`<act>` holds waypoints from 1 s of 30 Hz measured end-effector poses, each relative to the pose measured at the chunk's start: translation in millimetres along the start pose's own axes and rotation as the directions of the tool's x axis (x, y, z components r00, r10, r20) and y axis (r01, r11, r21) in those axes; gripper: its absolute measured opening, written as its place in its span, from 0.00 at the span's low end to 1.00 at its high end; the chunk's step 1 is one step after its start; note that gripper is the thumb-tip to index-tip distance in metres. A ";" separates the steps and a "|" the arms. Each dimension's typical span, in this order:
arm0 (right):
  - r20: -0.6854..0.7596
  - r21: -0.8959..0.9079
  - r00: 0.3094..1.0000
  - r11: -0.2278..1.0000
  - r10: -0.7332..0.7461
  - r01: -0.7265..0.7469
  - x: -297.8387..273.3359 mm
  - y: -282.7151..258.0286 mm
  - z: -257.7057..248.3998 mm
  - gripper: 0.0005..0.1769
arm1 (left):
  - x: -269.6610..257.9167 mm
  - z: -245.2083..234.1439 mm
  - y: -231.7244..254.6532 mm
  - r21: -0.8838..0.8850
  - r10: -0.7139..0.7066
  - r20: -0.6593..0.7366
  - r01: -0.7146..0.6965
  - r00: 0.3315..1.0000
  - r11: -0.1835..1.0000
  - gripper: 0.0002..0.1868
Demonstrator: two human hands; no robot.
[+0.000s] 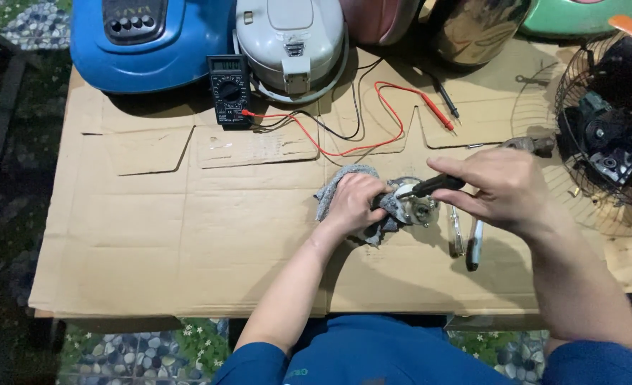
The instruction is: The person uses a screwdriver to loosen and remove screws from a small electrical component held in a cloth. They then use a hammer to tap the component, remove a small brass pin, and continue unscrewing parts. The person works on a cardboard-covered table with various tools and appliances nearby.
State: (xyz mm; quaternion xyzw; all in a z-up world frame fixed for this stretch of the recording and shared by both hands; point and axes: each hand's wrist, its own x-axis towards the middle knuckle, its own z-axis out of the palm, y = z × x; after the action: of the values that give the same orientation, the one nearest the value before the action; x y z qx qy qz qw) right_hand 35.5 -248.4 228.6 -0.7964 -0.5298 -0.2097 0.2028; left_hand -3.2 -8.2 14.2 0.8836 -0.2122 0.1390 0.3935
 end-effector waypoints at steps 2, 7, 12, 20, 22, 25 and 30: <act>-0.024 -0.064 0.999 0.998 -0.026 0.025 1.9 -2.7 4.8 0.22 | -2.3 1.0 -1.3 0.001 -0.001 0.000 0.001 1.000 1.000 0.26; -0.060 -0.154 0.998 0.988 0.010 -0.019 8.2 -8.5 10.9 0.26 | -4.4 19.7 -20.8 -0.013 0.034 -0.072 -0.035 0.997 0.999 0.25; 0.135 0.392 0.988 0.920 -0.070 0.011 35.7 -14.2 5.3 0.12 | -5.3 29.0 -31.4 0.035 0.042 -0.068 -0.040 0.997 0.999 0.27; -0.014 0.783 0.947 0.593 0.321 -0.189 -0.3 -24.1 68.5 0.05 | -6.9 27.2 -30.9 0.063 0.031 -0.068 -0.027 0.997 0.998 0.27; -0.173 0.729 0.866 0.652 0.469 -0.207 -8.8 -36.1 83.9 0.05 | -4.5 26.3 -29.3 0.069 0.038 -0.080 -0.032 0.996 0.997 0.27; -0.444 0.746 0.627 0.652 0.640 -0.136 -12.1 -57.0 91.4 0.12 | -1.0 24.5 -28.9 0.034 0.025 -0.084 -0.022 0.996 0.999 0.27; -0.005 0.680 0.904 0.664 0.427 -0.309 -4.8 -39.1 59.5 0.26 | -2.6 12.2 -14.1 0.003 0.058 -0.088 -0.058 0.994 0.998 0.26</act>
State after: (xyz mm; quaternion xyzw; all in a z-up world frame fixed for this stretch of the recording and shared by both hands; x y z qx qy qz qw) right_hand 4.6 -205.6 180.6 -0.7413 -0.3781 -0.0262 0.5539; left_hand 2.3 -8.2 -3.9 0.8701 -0.2200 0.1892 0.3983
